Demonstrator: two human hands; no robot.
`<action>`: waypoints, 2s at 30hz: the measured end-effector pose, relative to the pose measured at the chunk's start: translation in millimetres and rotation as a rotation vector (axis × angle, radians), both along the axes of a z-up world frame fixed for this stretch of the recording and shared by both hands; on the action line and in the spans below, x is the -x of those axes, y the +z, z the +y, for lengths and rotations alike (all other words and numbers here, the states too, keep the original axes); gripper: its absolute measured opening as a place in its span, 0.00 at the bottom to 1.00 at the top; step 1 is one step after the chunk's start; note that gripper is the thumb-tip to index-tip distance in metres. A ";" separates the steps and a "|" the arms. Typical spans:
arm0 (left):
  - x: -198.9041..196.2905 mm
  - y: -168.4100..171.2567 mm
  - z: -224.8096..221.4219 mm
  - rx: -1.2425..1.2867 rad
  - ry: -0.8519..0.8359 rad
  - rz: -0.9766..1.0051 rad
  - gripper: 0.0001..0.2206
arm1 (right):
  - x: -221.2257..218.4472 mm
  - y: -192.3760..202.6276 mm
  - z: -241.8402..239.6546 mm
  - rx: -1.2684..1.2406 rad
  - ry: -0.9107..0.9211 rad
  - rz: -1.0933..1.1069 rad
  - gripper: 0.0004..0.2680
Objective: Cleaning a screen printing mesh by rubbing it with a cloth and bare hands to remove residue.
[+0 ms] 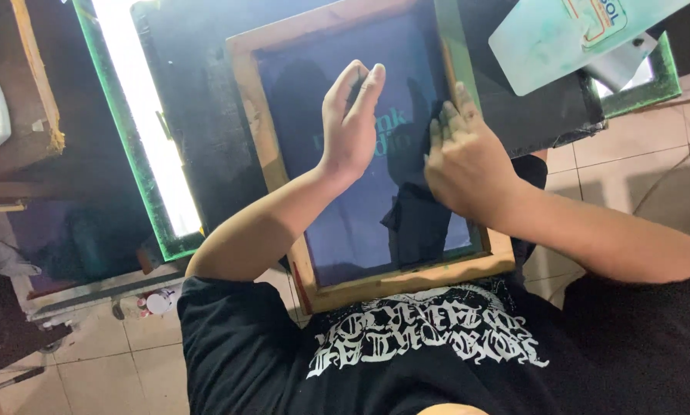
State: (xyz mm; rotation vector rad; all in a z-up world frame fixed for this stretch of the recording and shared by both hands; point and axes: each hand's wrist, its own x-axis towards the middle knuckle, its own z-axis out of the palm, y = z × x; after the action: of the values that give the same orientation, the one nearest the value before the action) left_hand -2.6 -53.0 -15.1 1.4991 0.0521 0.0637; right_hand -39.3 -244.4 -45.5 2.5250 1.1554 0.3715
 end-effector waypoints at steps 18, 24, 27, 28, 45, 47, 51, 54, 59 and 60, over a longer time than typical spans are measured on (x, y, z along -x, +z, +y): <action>5.0 2.8 -0.1 -0.029 -0.029 0.001 0.16 | -60.6 -15.5 3.4 -0.063 0.122 -0.122 0.14; 3.9 3.2 -1.1 0.015 -0.036 0.013 0.17 | 19.7 17.9 -18.9 0.063 0.056 0.157 0.20; 4.7 0.9 -4.0 0.006 -0.021 0.021 0.17 | 20.3 11.5 -17.8 -0.001 0.010 0.132 0.19; 5.4 -0.4 -5.3 0.006 -0.025 0.023 0.17 | 9.8 5.5 -16.2 -0.001 0.007 0.134 0.19; 2.6 -4.0 -7.9 -0.026 -0.033 0.019 0.17 | 5.7 7.2 -10.0 -0.177 0.123 0.166 0.19; 2.1 -1.8 -5.6 -0.043 -0.042 0.000 0.17 | -13.0 4.6 -16.1 -0.130 0.082 0.129 0.19; 4.0 -1.2 -6.2 -0.066 -0.042 -0.050 0.17 | -10.6 8.1 -7.7 -0.120 0.067 0.134 0.16; 3.6 -0.1 -7.9 -0.066 -0.038 0.000 0.17 | -4.0 11.5 -6.3 -0.142 0.075 0.173 0.17; 6.4 -1.3 -8.5 -0.052 -0.047 -0.058 0.16 | -9.0 7.7 -4.7 -0.016 0.068 0.054 0.13; 3.0 -0.2 -7.8 -0.050 -0.023 -0.063 0.16 | -6.4 17.6 2.6 0.070 0.127 0.099 0.12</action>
State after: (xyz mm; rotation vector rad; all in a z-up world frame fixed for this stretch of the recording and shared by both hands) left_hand -5.5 -60.8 -15.4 1.5469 -0.0169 0.0943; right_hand -33.0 -241.8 -27.9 2.4410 1.3461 0.2343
